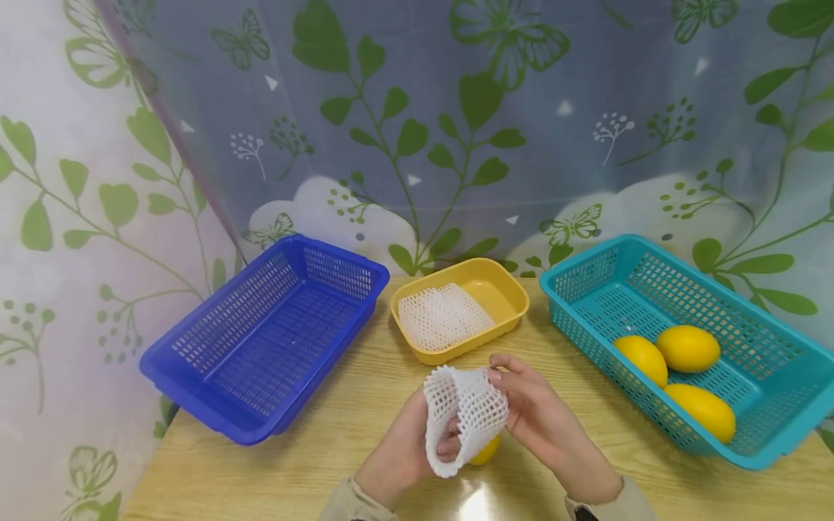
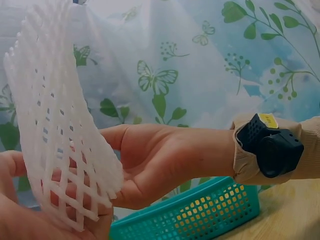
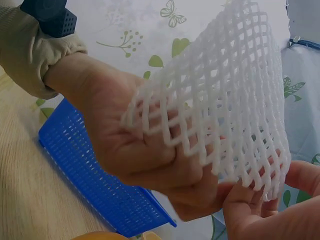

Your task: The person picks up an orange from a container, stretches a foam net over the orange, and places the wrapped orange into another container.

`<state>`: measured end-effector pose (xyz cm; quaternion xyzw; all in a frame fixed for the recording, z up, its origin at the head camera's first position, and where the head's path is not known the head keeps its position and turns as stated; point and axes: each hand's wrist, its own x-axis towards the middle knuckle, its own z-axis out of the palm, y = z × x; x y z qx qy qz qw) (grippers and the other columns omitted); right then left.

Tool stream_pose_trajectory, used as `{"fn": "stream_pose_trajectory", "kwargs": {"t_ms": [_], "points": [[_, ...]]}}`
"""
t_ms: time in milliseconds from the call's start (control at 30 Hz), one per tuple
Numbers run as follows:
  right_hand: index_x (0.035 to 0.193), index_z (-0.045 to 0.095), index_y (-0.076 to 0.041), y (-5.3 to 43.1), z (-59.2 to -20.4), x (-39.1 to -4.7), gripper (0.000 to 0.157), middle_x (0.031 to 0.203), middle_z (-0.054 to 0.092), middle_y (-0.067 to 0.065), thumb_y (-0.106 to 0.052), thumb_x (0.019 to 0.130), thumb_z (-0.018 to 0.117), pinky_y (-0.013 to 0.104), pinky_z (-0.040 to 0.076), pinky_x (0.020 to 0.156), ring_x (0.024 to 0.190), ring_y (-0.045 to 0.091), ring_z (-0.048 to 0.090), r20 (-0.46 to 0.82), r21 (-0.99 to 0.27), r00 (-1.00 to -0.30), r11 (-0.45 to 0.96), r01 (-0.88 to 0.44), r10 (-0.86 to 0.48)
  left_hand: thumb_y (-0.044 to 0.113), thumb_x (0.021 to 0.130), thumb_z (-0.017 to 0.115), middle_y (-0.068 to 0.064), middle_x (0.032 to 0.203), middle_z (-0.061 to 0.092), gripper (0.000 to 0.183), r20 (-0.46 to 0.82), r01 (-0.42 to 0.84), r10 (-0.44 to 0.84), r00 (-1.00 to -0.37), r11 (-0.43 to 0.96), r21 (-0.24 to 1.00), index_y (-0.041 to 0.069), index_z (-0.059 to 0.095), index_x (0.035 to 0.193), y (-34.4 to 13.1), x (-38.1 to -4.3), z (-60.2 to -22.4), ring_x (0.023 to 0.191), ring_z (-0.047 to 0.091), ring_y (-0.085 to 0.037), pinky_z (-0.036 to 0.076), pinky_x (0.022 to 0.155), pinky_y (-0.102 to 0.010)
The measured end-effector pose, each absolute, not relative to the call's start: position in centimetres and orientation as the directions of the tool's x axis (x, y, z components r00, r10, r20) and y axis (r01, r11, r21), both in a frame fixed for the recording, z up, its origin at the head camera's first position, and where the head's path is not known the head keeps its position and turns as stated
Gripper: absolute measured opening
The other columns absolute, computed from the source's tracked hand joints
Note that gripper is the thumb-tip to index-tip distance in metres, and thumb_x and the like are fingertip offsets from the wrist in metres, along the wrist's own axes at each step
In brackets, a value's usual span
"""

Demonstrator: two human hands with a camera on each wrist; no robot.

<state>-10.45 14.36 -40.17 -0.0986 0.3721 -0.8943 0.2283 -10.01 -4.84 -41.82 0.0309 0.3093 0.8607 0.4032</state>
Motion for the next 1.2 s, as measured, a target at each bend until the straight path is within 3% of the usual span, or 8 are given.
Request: {"fn": "stream_pose_trajectory", "kwargs": {"t_ms": [33, 200, 400, 533, 667, 967, 1067, 1200], "points": [[0.105, 0.055, -0.011, 14.3, -40.2, -10.5, 0.019, 0.095, 0.063, 0.0, 0.0, 0.102, 0.04, 0.02, 0.051, 0.072, 0.084, 0.01, 0.06, 0.008, -0.713, -0.878, -0.618, 0.331, -0.479, 0.053, 0.102, 0.039, 0.01, 0.059, 0.042, 0.04, -0.185, -0.679, 0.729, -0.659, -0.471, 0.563, 0.017, 0.054, 0.091, -4.7, -10.0, -41.7, 0.044, 0.04, 0.001, 0.027, 0.041, -0.011], [0.107, 0.056, -0.009, 14.2, -40.4, -10.9, 0.019, 0.095, 0.061, 0.0, 0.001, 0.102, 0.041, 0.019, 0.051, 0.071, 0.084, 0.009, 0.06, -0.003, -0.718, -0.872, -0.605, 0.343, -0.49, 0.051, 0.093, 0.058, 0.012, 0.056, 0.038, 0.034, -0.082, -0.652, 0.78, -0.621, -0.455, 0.606, 0.02, 0.051, 0.08, -4.7, -10.1, -41.8, 0.044, 0.035, 0.001, 0.025, 0.041, -0.013], [0.113, 0.058, -0.008, 14.2, -41.3, -10.8, 0.03, 0.101, 0.065, 0.002, -0.011, 0.106, 0.029, 0.023, 0.054, 0.076, 0.089, 0.01, 0.063, -0.009, -0.68, -0.771, -0.562, 0.472, -0.637, 0.033, 0.1, 0.043, 0.011, 0.06, 0.043, 0.03, 0.014, -0.523, 0.717, -0.697, -0.522, 0.674, 0.019, 0.053, 0.075, -4.8, -10.3, -42.0, 0.044, 0.034, 0.0, 0.022, 0.04, -0.016], [0.114, 0.058, -0.009, 14.4, -42.1, -10.7, 0.041, 0.098, 0.067, 0.002, -0.023, 0.109, 0.02, 0.024, 0.053, 0.076, 0.086, 0.01, 0.064, 0.037, -0.643, -0.674, -0.534, 0.549, -0.738, 0.03, 0.104, 0.036, 0.009, 0.059, 0.046, 0.038, 0.028, -0.479, 0.658, -0.753, -0.577, 0.662, 0.019, 0.057, 0.074, -4.9, -10.5, -42.0, 0.042, 0.033, -0.001, 0.018, 0.04, -0.019], [0.112, 0.061, -0.011, 14.3, -42.9, -10.5, 0.045, 0.098, 0.069, 0.001, -0.027, 0.11, 0.019, 0.023, 0.051, 0.077, 0.088, 0.01, 0.064, 0.078, -0.594, -0.636, -0.548, 0.589, -0.768, 0.028, 0.106, 0.034, 0.01, 0.058, 0.048, 0.041, 0.011, -0.483, 0.64, -0.769, -0.591, 0.646, 0.019, 0.059, 0.075, -4.9, -10.6, -42.2, 0.042, 0.032, -0.003, 0.017, 0.042, -0.021], [0.127, 0.055, -0.002, 14.6, -43.6, -10.1, 0.041, 0.12, 0.06, 0.007, -0.018, 0.108, 0.022, 0.032, 0.045, 0.099, 0.111, 0.018, 0.057, 0.212, -0.543, -0.676, -0.661, 0.519, -0.706, 0.033, 0.102, 0.045, 0.012, 0.058, 0.04, 0.029, -0.009, -0.522, 0.651, -0.759, -0.6, 0.606, 0.02, 0.049, 0.076, -5.1, -10.6, -43.5, 0.044, 0.025, -0.003, 0.021, 0.043, -0.016], [0.125, 0.055, -0.002, 14.8, -43.8, -10.2, 0.045, 0.118, 0.061, 0.008, -0.017, 0.108, 0.016, 0.031, 0.047, 0.097, 0.108, 0.018, 0.059, 0.218, -0.506, -0.701, -0.693, 0.514, -0.679, 0.03, 0.103, 0.044, 0.011, 0.061, 0.046, 0.028, -0.118, -0.535, 0.599, -0.792, -0.588, 0.607, 0.018, 0.051, 0.078, -5.1, -10.5, -43.8, 0.048, 0.035, -0.002, 0.03, 0.047, -0.014], [0.117, 0.06, -0.004, 15.0, -44.0, -10.3, 0.048, 0.108, 0.065, 0.005, -0.016, 0.108, 0.014, 0.026, 0.05, 0.088, 0.098, 0.014, 0.062, 0.147, -0.517, -0.742, -0.69, 0.506, -0.654, 0.028, 0.102, 0.042, 0.009, 0.076, 0.056, 0.022, -0.283, -0.561, 0.508, -0.814, -0.56, 0.609, 0.015, 0.055, 0.09, -5.1, -10.4, -44.1, 0.066, 0.053, -0.003, 0.047, 0.065, -0.017]]}}
